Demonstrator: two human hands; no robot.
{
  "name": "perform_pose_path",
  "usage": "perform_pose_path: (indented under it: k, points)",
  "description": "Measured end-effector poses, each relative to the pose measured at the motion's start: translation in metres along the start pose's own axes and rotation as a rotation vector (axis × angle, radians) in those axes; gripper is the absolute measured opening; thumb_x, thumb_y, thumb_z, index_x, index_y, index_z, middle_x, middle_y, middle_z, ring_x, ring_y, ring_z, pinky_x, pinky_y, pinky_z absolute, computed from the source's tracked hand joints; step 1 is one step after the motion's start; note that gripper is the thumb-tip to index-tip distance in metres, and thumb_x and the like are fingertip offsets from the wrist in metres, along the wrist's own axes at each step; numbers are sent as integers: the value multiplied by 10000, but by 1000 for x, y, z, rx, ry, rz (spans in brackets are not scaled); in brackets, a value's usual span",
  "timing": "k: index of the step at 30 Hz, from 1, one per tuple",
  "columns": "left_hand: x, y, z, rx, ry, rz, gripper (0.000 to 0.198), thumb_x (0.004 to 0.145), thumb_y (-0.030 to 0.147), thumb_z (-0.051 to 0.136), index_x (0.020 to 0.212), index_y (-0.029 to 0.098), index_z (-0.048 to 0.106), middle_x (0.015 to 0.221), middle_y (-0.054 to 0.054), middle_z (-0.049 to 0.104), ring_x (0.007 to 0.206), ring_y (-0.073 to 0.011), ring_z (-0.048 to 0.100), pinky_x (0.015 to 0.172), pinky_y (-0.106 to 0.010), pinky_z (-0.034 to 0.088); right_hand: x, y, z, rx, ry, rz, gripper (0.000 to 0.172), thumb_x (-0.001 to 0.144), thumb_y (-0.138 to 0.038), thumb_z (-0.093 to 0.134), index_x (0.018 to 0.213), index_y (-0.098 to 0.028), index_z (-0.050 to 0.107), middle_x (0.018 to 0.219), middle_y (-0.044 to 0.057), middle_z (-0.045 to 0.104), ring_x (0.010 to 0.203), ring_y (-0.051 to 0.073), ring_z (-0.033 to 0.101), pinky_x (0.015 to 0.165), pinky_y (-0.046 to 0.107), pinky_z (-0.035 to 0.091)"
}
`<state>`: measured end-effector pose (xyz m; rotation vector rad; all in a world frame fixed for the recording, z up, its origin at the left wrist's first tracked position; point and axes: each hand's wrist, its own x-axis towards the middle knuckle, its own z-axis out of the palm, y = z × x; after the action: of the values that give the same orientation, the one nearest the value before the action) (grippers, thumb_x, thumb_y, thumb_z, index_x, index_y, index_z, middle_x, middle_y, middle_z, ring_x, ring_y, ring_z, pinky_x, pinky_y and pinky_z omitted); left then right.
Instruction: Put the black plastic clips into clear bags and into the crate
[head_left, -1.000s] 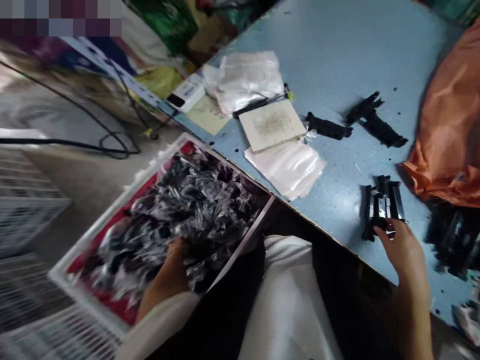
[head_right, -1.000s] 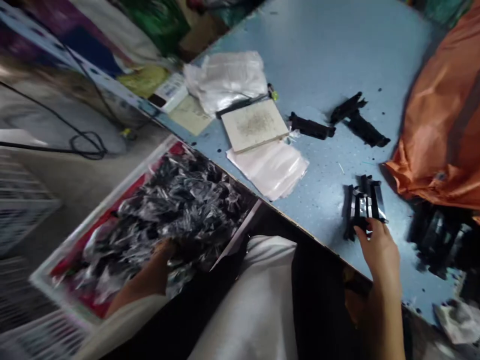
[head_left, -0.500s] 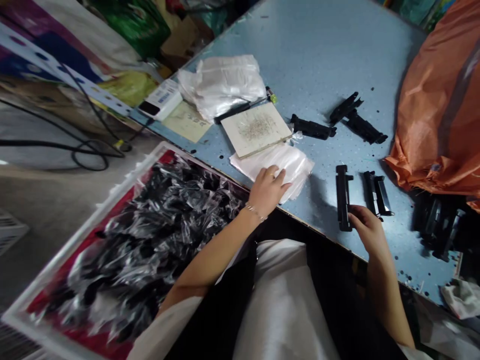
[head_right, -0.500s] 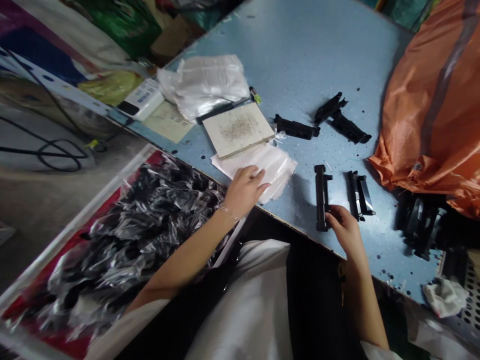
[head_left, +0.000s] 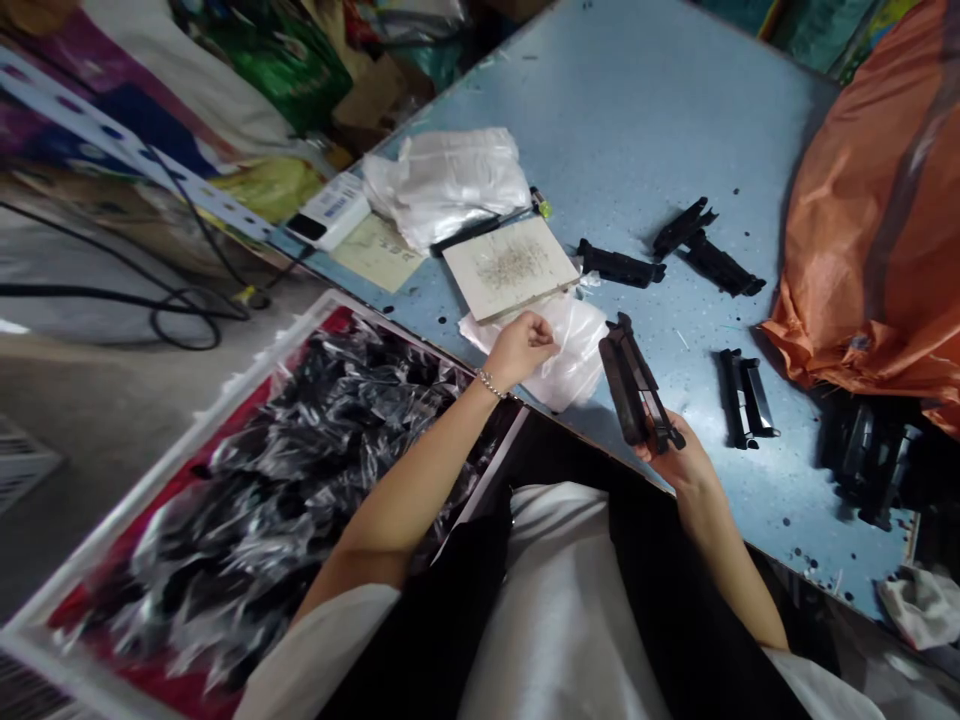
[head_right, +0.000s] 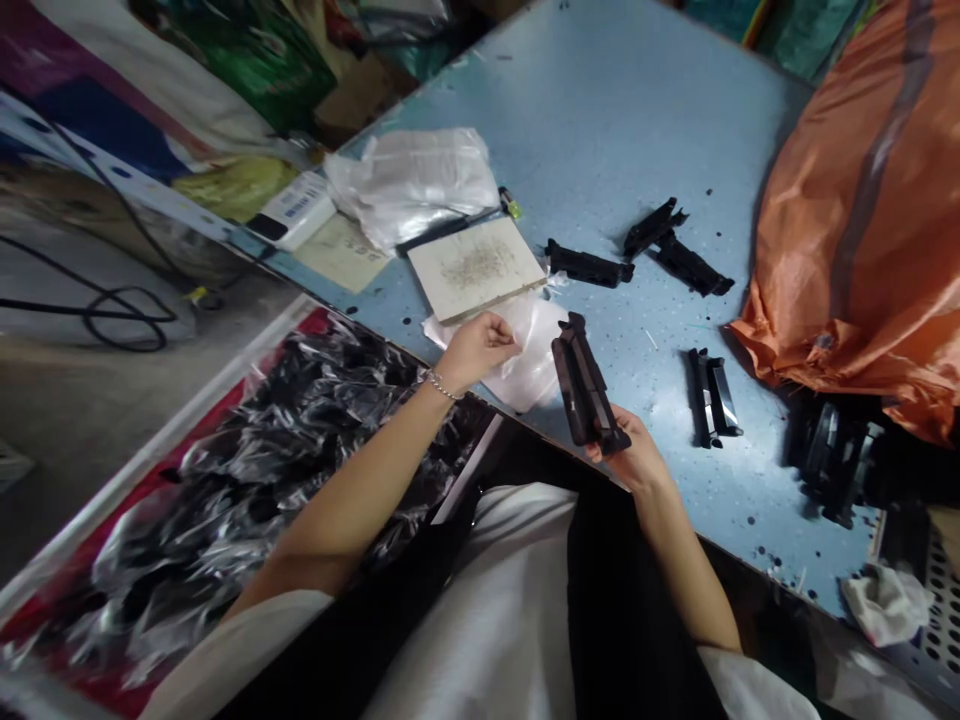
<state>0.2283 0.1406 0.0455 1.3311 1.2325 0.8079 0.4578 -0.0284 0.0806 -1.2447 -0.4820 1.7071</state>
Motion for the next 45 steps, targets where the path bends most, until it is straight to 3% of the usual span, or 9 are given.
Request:
perform_pose_path:
  k: [5,10,18,22,31,35,38,41,45]
  points:
    - [-1,-3,3,-59,32,8,325,634,116,794,753,193,501,665,43,613,601,-95,574,579,-227,461,-7,-3,24,84,83,36,303,625,-412,867,803,-228,704,633,-27,643,519,101,562,494,199,507]
    - [-3,-2,6,-40,-52,14,276,676,77,721,843,184,529,734,27,666,719,-127,659,705,-265,517,-4,3,14,158,104,75,325,590,-378,894,800,-223,699,687,-9,676,570,125,612,461,194,483]
    - [-13,0,14,117,15,75,211,742,100,671,853,194,518,783,21,669,717,-119,646,718,-267,496,16,12,14,30,-64,113,325,611,-360,887,754,-175,662,574,8,637,461,96,552,435,189,453]
    - [-18,6,5,209,72,145,148,799,124,625,886,201,533,848,6,683,801,-125,654,788,-280,502,21,6,14,15,-25,82,339,580,-356,884,743,-174,650,587,12,659,440,89,545,405,178,435]
    - [-5,-3,15,-60,-10,-49,228,706,140,693,807,192,495,670,43,591,600,-110,580,617,-251,489,25,23,6,234,-87,213,451,575,-386,910,902,-199,662,770,41,722,607,131,652,441,173,485]
    - [-15,8,-2,228,65,175,72,788,118,601,810,185,591,808,-23,682,784,-169,649,791,-336,547,40,34,15,209,-70,197,354,599,-294,893,803,-180,627,655,12,677,504,88,582,426,155,465]
    - [-24,18,-19,626,102,373,216,823,74,517,818,189,700,973,-76,723,992,-235,643,999,-429,498,40,35,17,171,-9,150,323,601,-263,881,765,-161,622,592,6,646,458,72,549,417,148,445]
    - [-23,18,-25,790,148,347,238,855,130,540,933,181,759,1056,-99,710,1004,-257,650,977,-433,516,31,31,13,182,18,125,349,574,-260,893,793,-165,639,620,25,673,471,83,556,423,162,447]
    - [-10,4,-21,636,75,287,332,819,84,563,1072,170,759,1157,-97,688,930,-203,678,925,-375,556,25,30,14,283,-20,157,378,602,-334,897,849,-205,643,689,10,682,522,106,565,433,189,469]
